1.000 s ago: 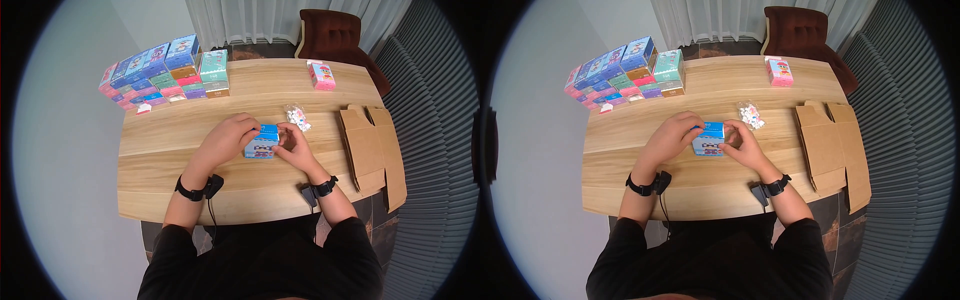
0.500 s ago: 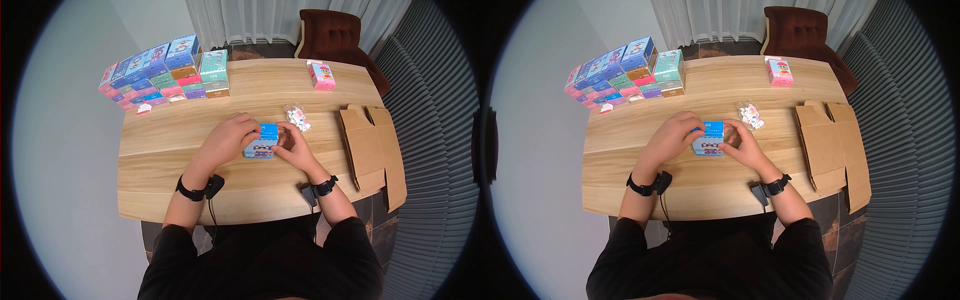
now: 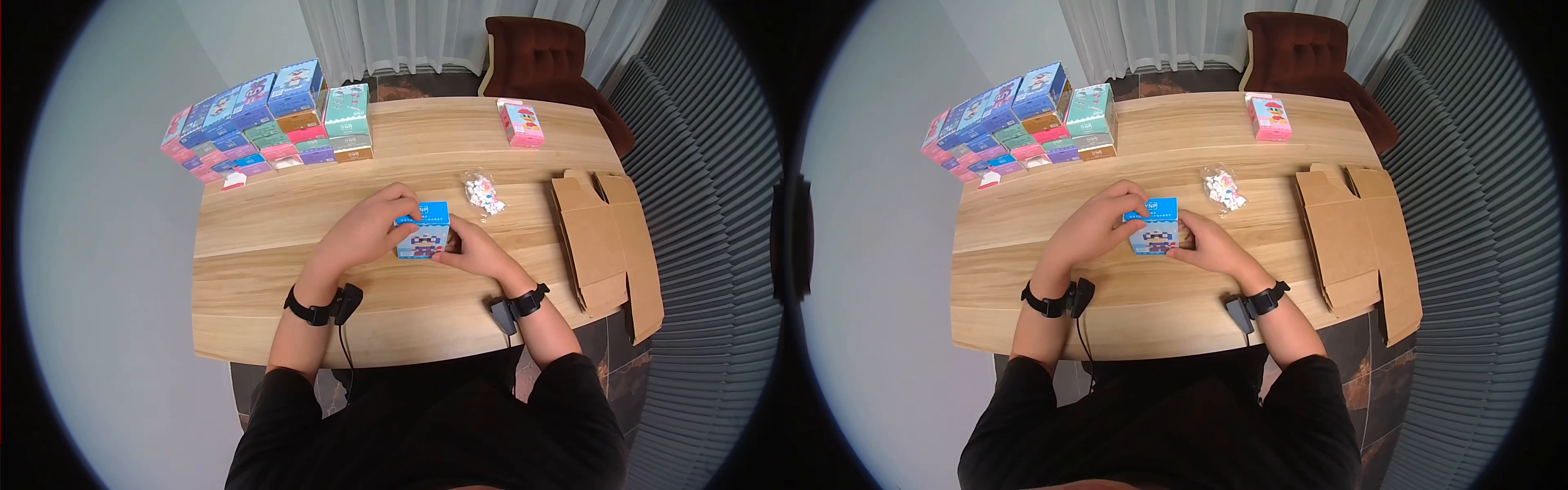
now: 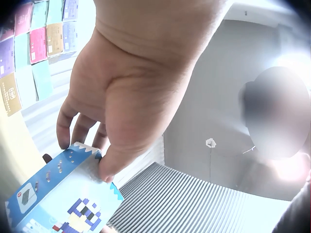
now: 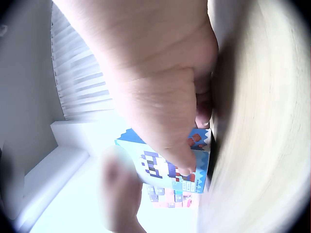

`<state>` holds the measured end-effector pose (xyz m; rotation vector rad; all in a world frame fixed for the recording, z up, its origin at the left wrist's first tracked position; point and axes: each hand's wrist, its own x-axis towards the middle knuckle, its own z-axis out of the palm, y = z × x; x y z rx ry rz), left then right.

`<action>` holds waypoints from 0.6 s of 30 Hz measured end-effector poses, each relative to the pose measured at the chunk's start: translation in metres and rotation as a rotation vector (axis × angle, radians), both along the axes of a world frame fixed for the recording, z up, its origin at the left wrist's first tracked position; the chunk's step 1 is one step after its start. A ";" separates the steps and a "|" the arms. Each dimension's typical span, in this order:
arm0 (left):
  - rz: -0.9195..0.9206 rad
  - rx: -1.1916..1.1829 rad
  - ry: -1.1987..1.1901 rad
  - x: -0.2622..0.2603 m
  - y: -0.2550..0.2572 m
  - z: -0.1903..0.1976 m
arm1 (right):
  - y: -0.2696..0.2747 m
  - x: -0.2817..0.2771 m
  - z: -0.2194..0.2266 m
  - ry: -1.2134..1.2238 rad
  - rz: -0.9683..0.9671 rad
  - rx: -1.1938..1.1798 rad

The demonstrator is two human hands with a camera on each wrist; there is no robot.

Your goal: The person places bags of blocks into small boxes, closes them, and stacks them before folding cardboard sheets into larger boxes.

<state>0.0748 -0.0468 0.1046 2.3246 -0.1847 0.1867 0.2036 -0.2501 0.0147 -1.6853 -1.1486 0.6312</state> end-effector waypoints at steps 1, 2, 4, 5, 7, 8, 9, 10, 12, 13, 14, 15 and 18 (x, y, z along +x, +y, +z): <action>-0.010 -0.031 -0.004 0.001 0.002 -0.002 | 0.000 0.001 -0.003 -0.012 0.006 -0.009; -0.018 -0.061 -0.010 0.001 0.004 -0.004 | 0.000 0.001 -0.004 -0.015 0.006 -0.012; -0.012 -0.137 -0.040 0.004 0.011 -0.011 | -0.001 0.003 -0.002 -0.028 0.007 -0.014; 0.002 -0.183 -0.065 0.005 0.017 -0.016 | -0.001 0.005 -0.001 -0.032 0.006 -0.028; 0.083 -0.458 -0.034 0.008 0.031 -0.030 | -0.002 0.006 0.000 -0.040 0.013 -0.056; 0.150 -0.692 0.024 0.008 0.040 -0.043 | -0.003 0.007 -0.001 -0.029 0.012 -0.046; 0.217 -0.928 0.080 0.006 0.049 -0.056 | -0.002 0.008 -0.002 -0.019 0.014 -0.038; 0.264 -1.154 0.101 0.001 0.058 -0.070 | -0.002 0.007 -0.004 -0.010 0.017 -0.030; 0.329 -1.618 0.116 -0.011 0.076 -0.097 | -0.002 -0.003 -0.010 -0.007 -0.014 -0.055; 0.300 -1.710 0.124 -0.018 0.086 -0.115 | -0.001 0.004 -0.007 -0.043 -0.029 -0.065; 0.263 -1.804 0.130 -0.021 0.092 -0.127 | 0.001 0.010 -0.002 -0.054 -0.034 -0.043; 0.242 -1.855 0.120 -0.022 0.095 -0.129 | 0.000 0.007 -0.004 -0.046 -0.036 -0.031; 0.226 -1.956 0.107 -0.036 0.095 -0.137 | 0.000 0.009 -0.022 0.034 -0.038 0.019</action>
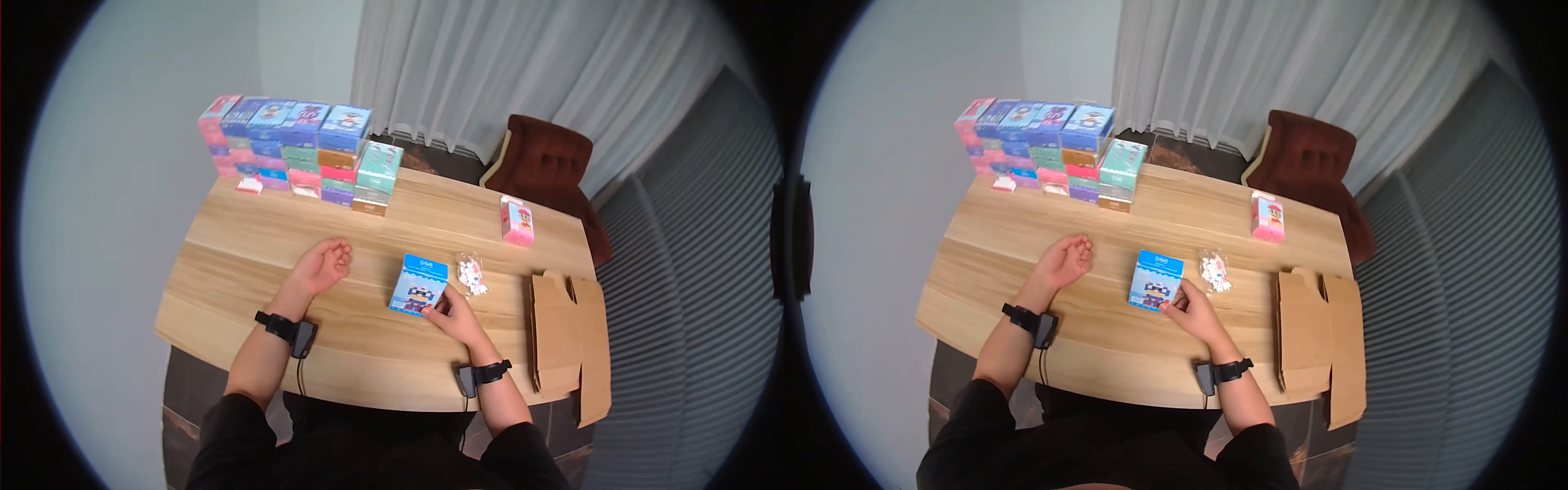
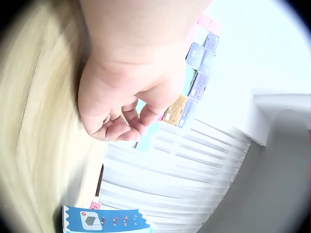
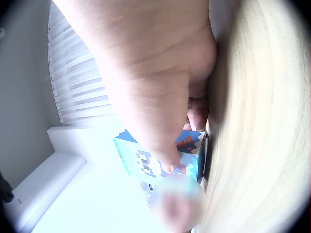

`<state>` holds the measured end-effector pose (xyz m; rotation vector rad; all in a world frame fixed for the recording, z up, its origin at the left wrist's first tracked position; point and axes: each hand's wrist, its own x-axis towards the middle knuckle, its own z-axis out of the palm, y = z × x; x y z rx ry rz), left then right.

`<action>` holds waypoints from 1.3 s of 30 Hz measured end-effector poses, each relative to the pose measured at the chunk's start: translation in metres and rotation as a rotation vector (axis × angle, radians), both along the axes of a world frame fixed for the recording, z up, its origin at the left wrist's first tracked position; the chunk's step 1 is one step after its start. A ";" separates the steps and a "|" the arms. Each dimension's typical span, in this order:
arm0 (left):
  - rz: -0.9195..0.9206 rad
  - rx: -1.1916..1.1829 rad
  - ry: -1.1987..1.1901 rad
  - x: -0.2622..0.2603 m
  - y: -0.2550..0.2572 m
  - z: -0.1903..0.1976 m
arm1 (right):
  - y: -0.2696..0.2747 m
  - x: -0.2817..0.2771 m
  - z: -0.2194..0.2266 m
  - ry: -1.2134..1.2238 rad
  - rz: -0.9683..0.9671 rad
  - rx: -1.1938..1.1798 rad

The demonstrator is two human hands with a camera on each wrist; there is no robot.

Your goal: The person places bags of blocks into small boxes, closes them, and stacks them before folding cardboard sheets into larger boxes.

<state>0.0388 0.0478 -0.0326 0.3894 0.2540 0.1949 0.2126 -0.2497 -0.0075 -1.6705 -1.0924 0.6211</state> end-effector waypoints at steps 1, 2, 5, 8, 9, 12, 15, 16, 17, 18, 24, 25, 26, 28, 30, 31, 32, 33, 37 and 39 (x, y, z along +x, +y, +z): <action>-0.002 0.013 0.003 0.001 -0.001 0.003 | 0.002 -0.001 -0.004 0.041 -0.006 0.021; -0.008 0.031 0.006 0.001 -0.002 0.005 | 0.005 -0.004 -0.003 0.121 0.011 0.067; -0.045 0.046 -0.018 0.000 -0.001 0.007 | 0.015 -0.006 0.004 0.367 0.041 0.209; -0.048 0.092 -0.009 -0.002 -0.005 0.016 | 0.031 0.002 0.025 0.325 0.032 0.204; -0.070 0.114 0.001 0.000 -0.003 0.013 | 0.039 0.004 0.033 0.309 0.012 0.206; -0.117 0.156 0.010 0.004 -0.002 0.004 | 0.070 0.027 0.054 0.267 -0.041 0.149; -0.147 0.195 -0.012 0.000 -0.001 0.006 | 0.115 0.046 0.077 0.281 -0.184 0.140; -0.162 0.211 -0.013 0.000 -0.001 0.006 | 0.130 0.054 0.083 0.289 -0.246 0.140; -0.178 0.227 -0.012 0.000 0.000 0.006 | 0.144 0.061 0.088 0.274 -0.238 0.158; -0.182 0.240 -0.004 0.000 -0.001 0.007 | 0.157 0.068 0.093 0.327 -0.254 0.146; -0.209 0.259 -0.010 -0.001 -0.002 0.009 | 0.221 0.104 0.102 0.334 -0.338 -0.010; -0.214 0.259 -0.009 0.000 -0.002 0.009 | 0.228 0.103 0.103 0.278 -0.352 -0.050; -0.219 0.261 -0.009 0.000 -0.002 0.009 | 0.233 0.103 0.105 0.205 -0.391 -0.091; -0.222 0.265 -0.006 -0.001 -0.002 0.012 | 0.240 0.104 0.108 0.146 -0.398 -0.134; -0.227 0.263 0.002 -0.003 -0.002 0.015 | 0.245 0.105 0.109 0.093 -0.390 -0.173; -0.231 0.259 0.006 -0.003 -0.003 0.016 | 0.246 0.103 0.111 0.070 -0.378 -0.191; -0.237 0.256 0.011 -0.002 -0.003 0.016 | 0.247 0.102 0.113 0.047 -0.367 -0.208; -0.236 0.259 0.006 -0.002 -0.003 0.016 | 0.247 0.101 0.114 0.043 -0.361 -0.202; -0.242 0.269 0.006 -0.001 -0.002 0.015 | 0.250 0.097 0.111 0.075 -0.310 -0.159; -0.245 0.266 0.007 -0.001 -0.002 0.015 | 0.249 0.100 0.106 0.086 -0.267 -0.134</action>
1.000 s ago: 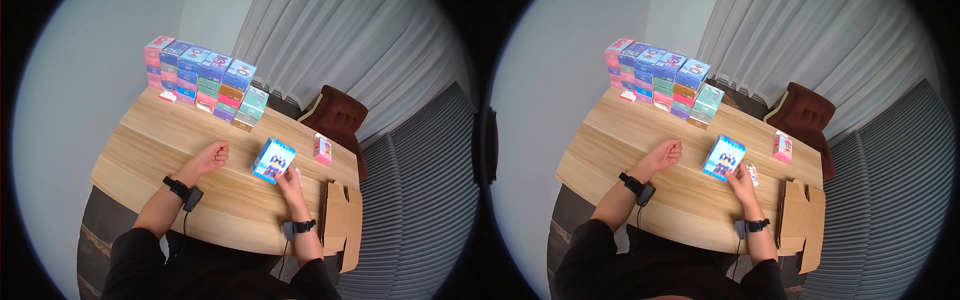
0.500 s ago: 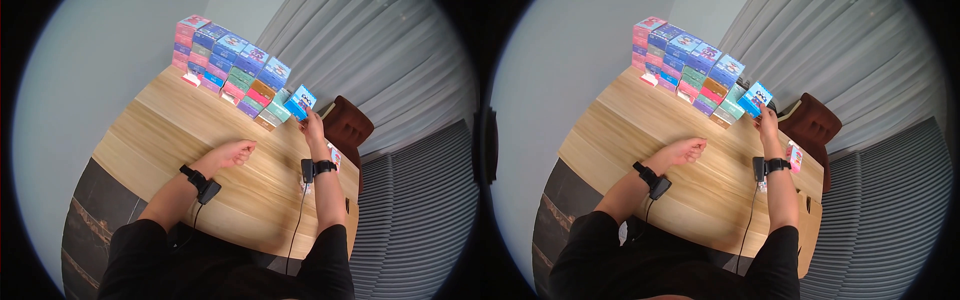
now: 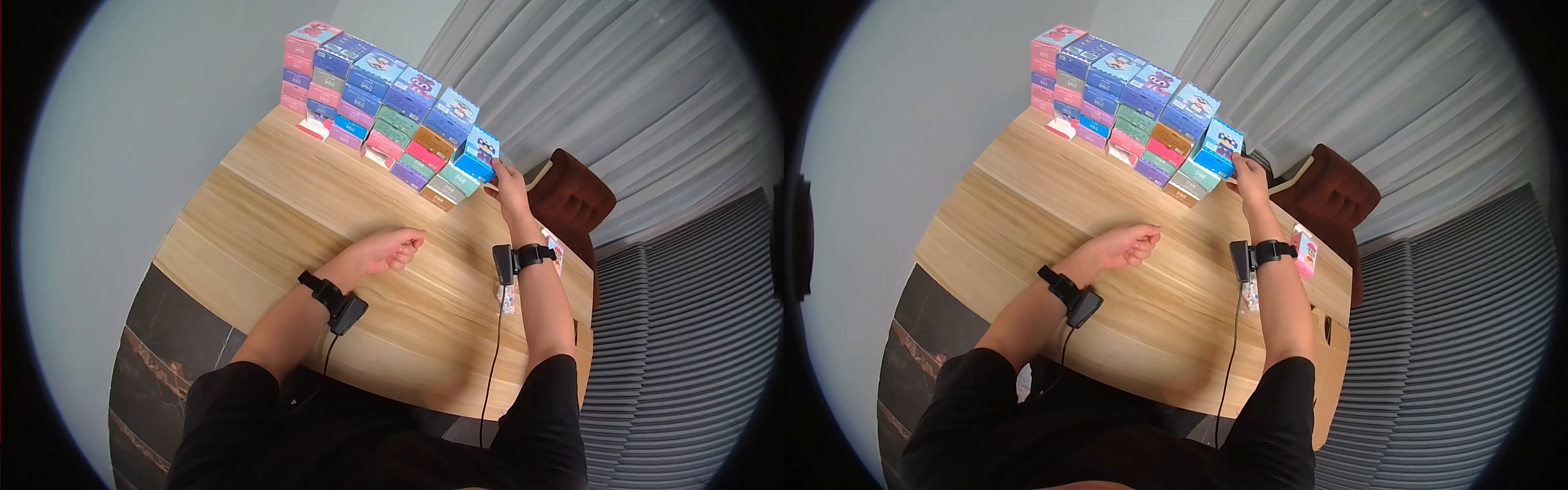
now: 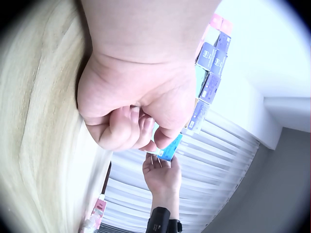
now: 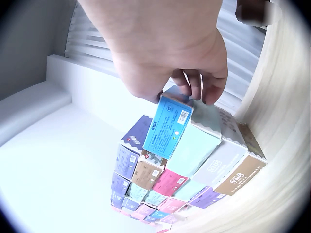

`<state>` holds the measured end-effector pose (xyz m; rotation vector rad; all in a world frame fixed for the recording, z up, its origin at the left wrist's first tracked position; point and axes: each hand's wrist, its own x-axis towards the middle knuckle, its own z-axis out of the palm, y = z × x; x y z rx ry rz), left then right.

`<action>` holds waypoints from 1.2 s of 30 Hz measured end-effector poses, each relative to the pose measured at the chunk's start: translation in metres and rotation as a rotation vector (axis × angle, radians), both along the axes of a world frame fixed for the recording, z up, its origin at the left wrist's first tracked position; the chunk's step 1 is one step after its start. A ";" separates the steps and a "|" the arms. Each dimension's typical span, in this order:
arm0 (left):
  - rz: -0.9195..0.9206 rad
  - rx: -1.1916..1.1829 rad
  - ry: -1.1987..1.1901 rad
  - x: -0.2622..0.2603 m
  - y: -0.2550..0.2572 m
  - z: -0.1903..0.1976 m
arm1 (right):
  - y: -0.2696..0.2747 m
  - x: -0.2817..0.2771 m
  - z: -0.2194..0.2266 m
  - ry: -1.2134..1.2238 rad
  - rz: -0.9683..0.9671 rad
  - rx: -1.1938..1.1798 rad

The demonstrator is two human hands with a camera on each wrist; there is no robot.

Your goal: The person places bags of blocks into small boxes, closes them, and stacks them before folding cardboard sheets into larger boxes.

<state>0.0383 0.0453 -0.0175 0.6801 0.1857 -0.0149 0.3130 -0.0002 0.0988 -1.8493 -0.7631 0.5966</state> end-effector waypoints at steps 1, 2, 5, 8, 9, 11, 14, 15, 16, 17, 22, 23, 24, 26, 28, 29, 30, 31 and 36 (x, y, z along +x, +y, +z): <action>0.001 -0.007 -0.002 0.001 0.000 -0.001 | -0.001 -0.001 -0.001 -0.007 0.025 0.008; 0.007 -0.013 -0.006 0.001 0.000 -0.002 | 0.000 -0.001 -0.002 -0.016 0.055 0.017; 0.023 0.004 0.007 0.000 0.000 -0.001 | -0.010 -0.006 -0.006 0.106 0.060 0.113; 0.026 -0.008 0.011 0.000 -0.001 0.000 | -0.031 -0.006 -0.012 0.068 0.036 0.117; 0.017 -0.002 0.021 0.000 -0.001 0.000 | -0.040 -0.004 -0.014 0.075 0.038 0.129; -0.014 0.011 0.041 0.002 0.001 -0.002 | -0.061 -0.006 -0.012 0.074 0.052 0.132; 0.010 0.027 0.065 0.001 -0.001 0.002 | -0.099 0.006 -0.013 -0.011 0.058 0.095; 0.009 0.021 0.063 0.002 -0.001 0.001 | -0.113 0.015 -0.016 -0.058 0.043 0.061; 0.009 0.015 0.062 0.002 0.000 0.000 | -0.127 0.023 -0.017 -0.104 0.030 0.025; 0.013 0.009 0.059 0.003 0.000 -0.001 | -0.142 0.031 -0.017 -0.106 -0.014 -0.016; 0.028 0.031 0.086 0.002 -0.002 0.003 | -0.222 0.095 -0.041 -0.165 -0.286 0.039; 0.032 0.036 0.089 0.002 -0.002 0.003 | -0.237 0.113 -0.056 -0.263 -0.361 0.040; 0.030 0.039 0.087 0.003 -0.002 0.002 | -0.249 0.125 -0.063 -0.363 -0.435 0.042; 0.023 0.053 0.086 0.003 -0.001 0.001 | -0.268 0.135 -0.065 -0.521 -0.507 -0.047; 0.036 0.057 0.091 0.003 -0.002 0.002 | -0.278 0.140 -0.066 -0.577 -0.572 -0.155; 0.046 0.058 0.094 0.002 -0.002 0.003 | -0.278 0.140 -0.064 -0.554 -0.599 -0.214; 0.046 0.067 0.099 0.002 -0.002 0.005 | -0.276 0.139 -0.063 -0.531 -0.623 -0.271; 0.048 0.076 0.104 0.002 -0.003 0.007 | -0.274 0.140 -0.065 -0.521 -0.618 -0.291; 0.034 0.079 0.086 0.001 -0.001 0.004 | -0.260 0.175 -0.107 -0.422 -0.526 -0.256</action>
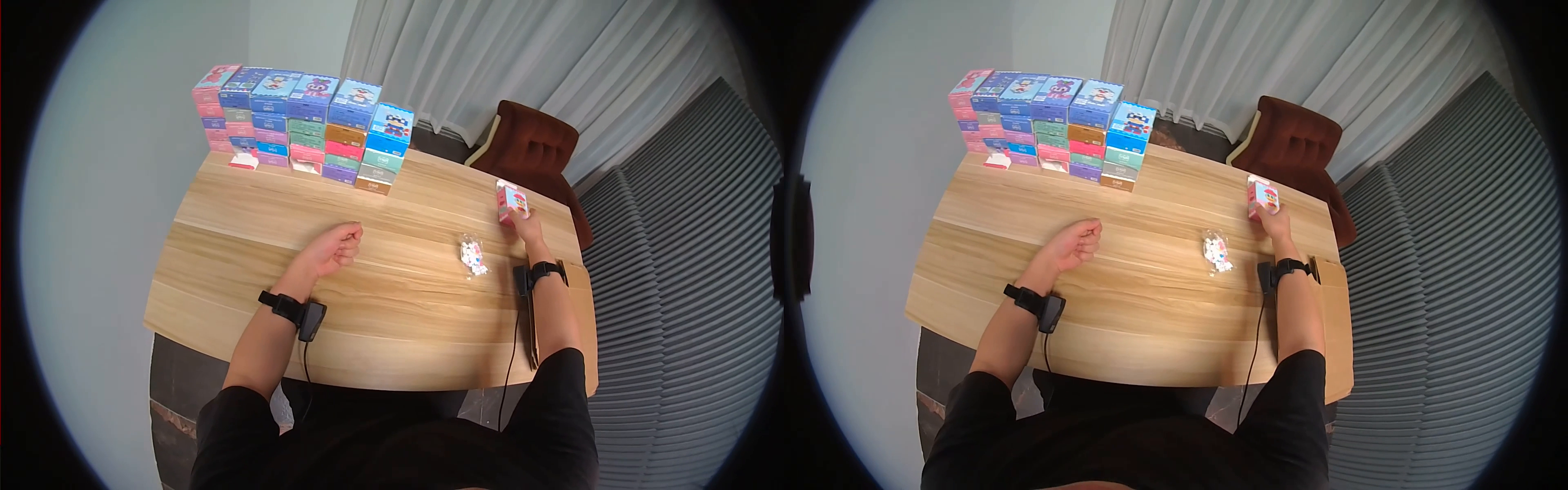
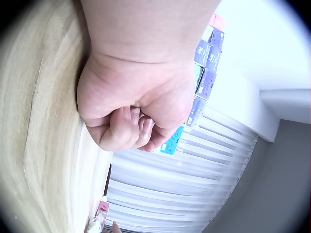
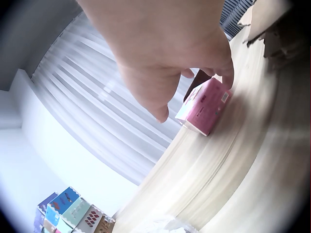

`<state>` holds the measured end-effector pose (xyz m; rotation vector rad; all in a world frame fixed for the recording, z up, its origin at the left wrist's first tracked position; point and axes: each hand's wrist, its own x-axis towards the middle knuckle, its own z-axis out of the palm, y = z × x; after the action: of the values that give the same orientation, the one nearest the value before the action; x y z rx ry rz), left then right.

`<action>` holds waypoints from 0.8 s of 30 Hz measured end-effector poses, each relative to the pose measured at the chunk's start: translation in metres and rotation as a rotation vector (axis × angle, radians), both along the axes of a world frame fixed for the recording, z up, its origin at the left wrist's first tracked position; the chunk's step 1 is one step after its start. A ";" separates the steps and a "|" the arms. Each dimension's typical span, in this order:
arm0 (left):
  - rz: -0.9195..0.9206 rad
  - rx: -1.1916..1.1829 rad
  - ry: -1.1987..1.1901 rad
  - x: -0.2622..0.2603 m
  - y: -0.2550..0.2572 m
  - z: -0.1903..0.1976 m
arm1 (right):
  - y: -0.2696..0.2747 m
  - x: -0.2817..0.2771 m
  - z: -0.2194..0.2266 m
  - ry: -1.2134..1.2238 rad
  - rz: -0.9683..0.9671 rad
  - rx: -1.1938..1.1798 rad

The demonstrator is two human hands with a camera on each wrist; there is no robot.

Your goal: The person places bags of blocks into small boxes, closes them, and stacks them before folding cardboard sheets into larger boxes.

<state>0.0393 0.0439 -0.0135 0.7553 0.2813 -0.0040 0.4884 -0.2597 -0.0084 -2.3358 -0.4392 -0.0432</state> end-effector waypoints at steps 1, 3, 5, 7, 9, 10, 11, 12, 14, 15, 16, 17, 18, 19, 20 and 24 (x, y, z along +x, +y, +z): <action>0.003 -0.001 -0.002 0.000 0.000 -0.001 | 0.006 -0.004 0.002 0.011 -0.015 -0.049; 0.008 -0.001 -0.005 0.001 -0.001 -0.001 | 0.015 -0.018 0.014 0.032 -0.052 -0.149; 0.013 0.000 -0.001 0.000 -0.001 -0.001 | 0.018 -0.025 0.020 0.038 -0.070 -0.225; 0.005 -0.004 -0.015 0.000 0.000 -0.002 | 0.024 -0.030 0.019 0.006 -0.088 -0.270; -0.001 -0.011 -0.019 0.000 0.000 -0.003 | 0.022 -0.031 0.015 -0.065 -0.111 -0.290; -0.002 -0.014 -0.018 0.000 -0.001 -0.003 | 0.022 -0.032 0.015 -0.059 -0.117 -0.267; -0.002 -0.016 -0.017 0.000 0.000 -0.002 | 0.022 -0.033 0.016 -0.054 -0.123 -0.243; -0.003 -0.013 -0.022 0.000 0.000 -0.002 | 0.023 -0.035 0.016 -0.048 -0.128 -0.219; -0.006 -0.006 -0.031 0.000 0.000 -0.002 | 0.022 -0.023 -0.001 0.029 -0.058 0.035; -0.010 -0.007 -0.029 0.000 0.000 -0.002 | 0.021 -0.015 -0.010 0.067 -0.023 0.163; -0.012 -0.009 -0.029 0.000 0.000 -0.002 | 0.022 -0.033 -0.001 0.130 -0.004 0.256; -0.011 -0.011 -0.029 0.000 0.000 -0.002 | 0.026 -0.073 0.023 0.194 0.020 0.347; -0.019 -0.008 -0.038 0.000 0.000 -0.001 | 0.032 -0.112 0.043 0.258 0.048 0.438; -0.026 -0.004 -0.047 0.000 0.000 0.000 | 0.037 -0.138 0.050 0.267 0.140 0.520; -0.036 0.000 -0.054 -0.001 0.000 -0.001 | 0.038 -0.163 0.052 0.279 0.228 0.604; -0.079 0.116 -0.130 -0.001 -0.001 -0.005 | 0.042 -0.241 0.043 0.347 0.635 0.645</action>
<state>0.0386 0.0424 -0.0183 0.8782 0.1281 -0.0135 0.2476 -0.2180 0.0343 -1.4596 -0.8248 0.4501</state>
